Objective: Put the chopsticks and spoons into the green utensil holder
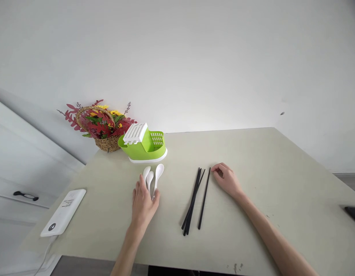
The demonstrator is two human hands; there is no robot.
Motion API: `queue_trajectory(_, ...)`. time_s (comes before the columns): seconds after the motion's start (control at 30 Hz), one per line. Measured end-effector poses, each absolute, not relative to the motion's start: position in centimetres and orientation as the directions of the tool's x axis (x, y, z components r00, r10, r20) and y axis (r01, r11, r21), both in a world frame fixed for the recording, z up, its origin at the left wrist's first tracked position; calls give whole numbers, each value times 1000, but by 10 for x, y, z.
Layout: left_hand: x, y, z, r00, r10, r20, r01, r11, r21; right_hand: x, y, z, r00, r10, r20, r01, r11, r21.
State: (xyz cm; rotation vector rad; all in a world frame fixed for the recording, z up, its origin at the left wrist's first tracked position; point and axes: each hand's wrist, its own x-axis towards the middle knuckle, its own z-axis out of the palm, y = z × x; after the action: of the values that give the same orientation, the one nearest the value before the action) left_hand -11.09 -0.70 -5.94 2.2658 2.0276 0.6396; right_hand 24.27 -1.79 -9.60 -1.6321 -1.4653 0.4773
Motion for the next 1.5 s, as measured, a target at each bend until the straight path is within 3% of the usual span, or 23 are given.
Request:
queue_trajectory(0.13, -114, -3, -56, 44, 955, 294, 957, -124, 261, 242, -19, -95, 233, 939, 252, 597, 67, -800)
queue_trajectory(0.43, -122, 3, -49, -64, 950, 304, 997, 46, 66, 242, -19, -95, 232, 937, 260, 604, 71, -794)
queue_trajectory(0.9, -120, 1, -51, 19, 952, 307, 999, -8, -36, 242, -18, -96, 236, 932, 274, 606, 80, -792)
queue_trajectory(1.33, -112, -2, -55, 61, 940, 337, 995, -86, 60, 242, -18, -96, 236, 933, 270, 599, 79, -797)
queue_trajectory(1.5, -97, -6, -50, 102, 932, 349, 979, -156, 128, 242, -17, -96, 310, 916, 256, 496, 75, -865)
